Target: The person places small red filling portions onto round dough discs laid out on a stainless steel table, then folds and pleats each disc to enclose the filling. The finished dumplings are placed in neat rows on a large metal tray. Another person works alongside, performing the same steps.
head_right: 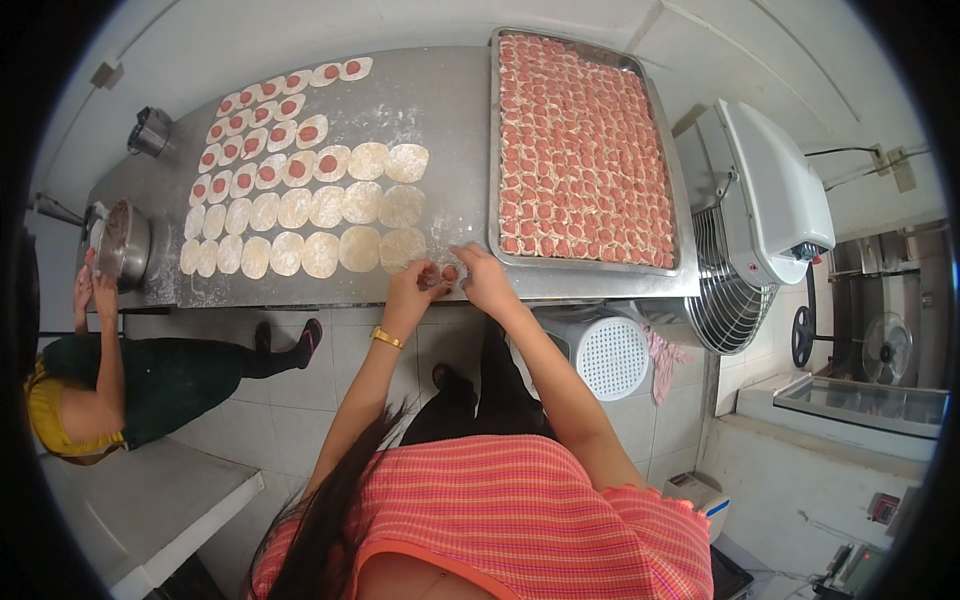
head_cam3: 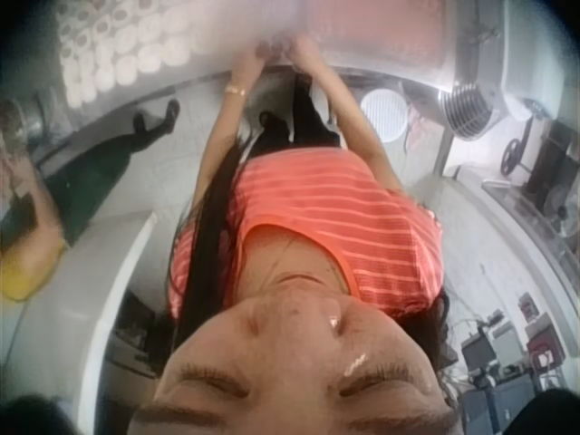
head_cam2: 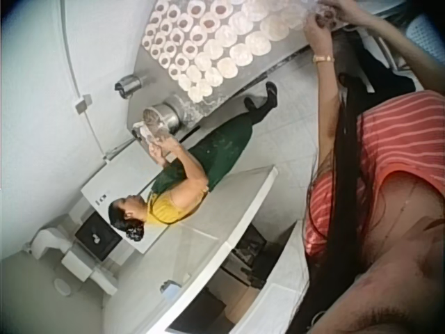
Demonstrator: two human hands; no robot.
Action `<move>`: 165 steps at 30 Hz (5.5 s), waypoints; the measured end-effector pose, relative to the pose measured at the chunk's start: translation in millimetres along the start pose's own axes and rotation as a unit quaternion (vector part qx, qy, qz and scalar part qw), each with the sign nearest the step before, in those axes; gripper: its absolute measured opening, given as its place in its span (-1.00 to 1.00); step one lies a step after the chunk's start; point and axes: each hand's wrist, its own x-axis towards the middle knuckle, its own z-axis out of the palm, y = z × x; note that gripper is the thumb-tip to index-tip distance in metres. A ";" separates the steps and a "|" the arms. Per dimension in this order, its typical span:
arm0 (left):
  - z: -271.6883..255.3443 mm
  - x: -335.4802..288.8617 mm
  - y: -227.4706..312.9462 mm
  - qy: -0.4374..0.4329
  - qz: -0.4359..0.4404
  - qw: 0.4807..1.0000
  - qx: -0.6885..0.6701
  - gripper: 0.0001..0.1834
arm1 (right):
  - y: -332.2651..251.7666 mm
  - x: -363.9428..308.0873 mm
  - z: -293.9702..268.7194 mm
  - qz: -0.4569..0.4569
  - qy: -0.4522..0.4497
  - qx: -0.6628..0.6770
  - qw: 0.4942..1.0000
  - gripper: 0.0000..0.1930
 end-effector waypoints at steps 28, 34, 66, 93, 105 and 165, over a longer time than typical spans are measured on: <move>-44.3 1.7 -30.1 -0.040 -0.148 0.981 -0.117 -0.77 | 6.3 108.3 -142.1 0.238 0.007 0.256 0.937 -0.56; -48.3 16.6 6.2 -0.003 -0.223 0.964 -0.145 -0.83 | 181.8 275.0 -290.5 0.103 0.251 -0.004 0.962 -0.63; -1.0 35.4 51.8 0.021 -0.304 0.953 -0.003 -0.75 | 290.2 438.3 -273.8 0.135 0.039 -0.225 0.964 -0.79; 6.8 64.4 55.9 -0.025 -0.270 0.962 0.025 -0.76 | 301.2 432.1 -264.7 0.164 0.138 -0.162 0.963 -0.83; 111.0 391.0 174.0 -0.064 0.254 0.938 0.225 -0.72 | 309.6 402.1 -329.0 0.219 0.150 0.419 0.868 -0.64; 232.2 548.0 143.9 -0.167 0.268 0.838 0.445 -0.65 | 293.4 426.3 -254.1 0.087 0.168 -0.088 0.978 -0.86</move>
